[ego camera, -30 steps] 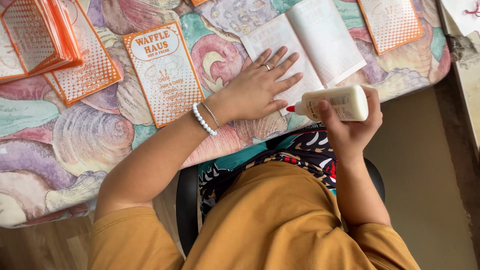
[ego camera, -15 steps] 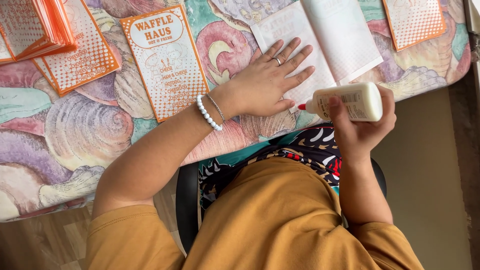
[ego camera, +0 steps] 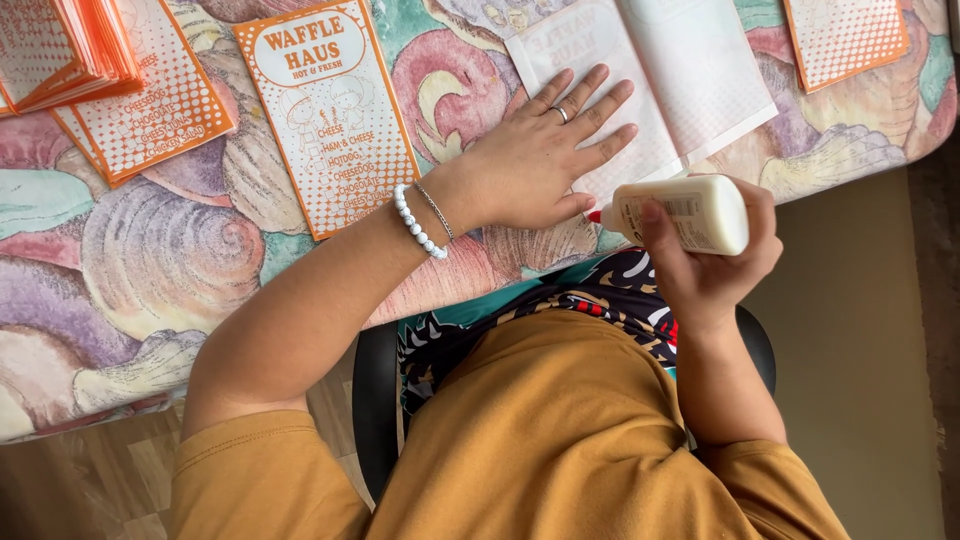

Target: Applying glue to the edges of paper bags and folding them to complete the assembly.

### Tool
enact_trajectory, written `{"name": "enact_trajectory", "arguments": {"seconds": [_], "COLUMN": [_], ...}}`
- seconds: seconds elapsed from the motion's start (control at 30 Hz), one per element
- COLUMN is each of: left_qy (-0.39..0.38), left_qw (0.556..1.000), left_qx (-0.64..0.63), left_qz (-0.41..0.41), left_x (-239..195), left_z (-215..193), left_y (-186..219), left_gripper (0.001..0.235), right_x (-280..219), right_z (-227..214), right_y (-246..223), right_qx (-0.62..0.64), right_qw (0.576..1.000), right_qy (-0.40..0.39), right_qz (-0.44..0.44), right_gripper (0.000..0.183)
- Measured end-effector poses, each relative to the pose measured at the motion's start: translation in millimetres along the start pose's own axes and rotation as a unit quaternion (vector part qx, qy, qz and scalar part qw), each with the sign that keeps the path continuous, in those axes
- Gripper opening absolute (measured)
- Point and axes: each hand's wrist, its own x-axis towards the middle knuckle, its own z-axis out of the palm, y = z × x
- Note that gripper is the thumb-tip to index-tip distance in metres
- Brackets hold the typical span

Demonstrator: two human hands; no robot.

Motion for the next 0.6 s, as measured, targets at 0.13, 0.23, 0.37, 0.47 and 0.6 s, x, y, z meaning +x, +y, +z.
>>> {"name": "enact_trajectory", "arguments": {"seconds": [0.13,0.23,0.37,0.47,0.6], "left_qy": [-0.004,0.011,0.032,0.035,0.032], "left_qw": [1.0,1.0,0.999,0.999,0.999], "left_qx": [-0.004,0.0,0.003,0.003,0.005], "left_qz": [-0.004,0.001,0.003,0.005,0.005], "left_x": [0,0,-1,0,0], "left_z": [3,5,7,7,6], "left_y": [-1,-2,-2,-2,-2], "left_gripper": [0.076,0.077,0.078,0.078,0.078], "right_x": [8,8,0,1,14], "right_z": [-3,-5,4,-3,-5], "right_y": [8,4,-3,18,11], "right_qx": [-0.023,-0.04,-0.023,-0.028,-0.038], "right_qw": [1.0,0.999,1.0,0.999,0.998], "right_qy": [0.018,0.026,-0.005,0.038,0.053], "right_qz": [0.003,-0.017,-0.017,-0.002,-0.022], "right_gripper": [0.044,0.043,0.046,0.051,0.042]}}
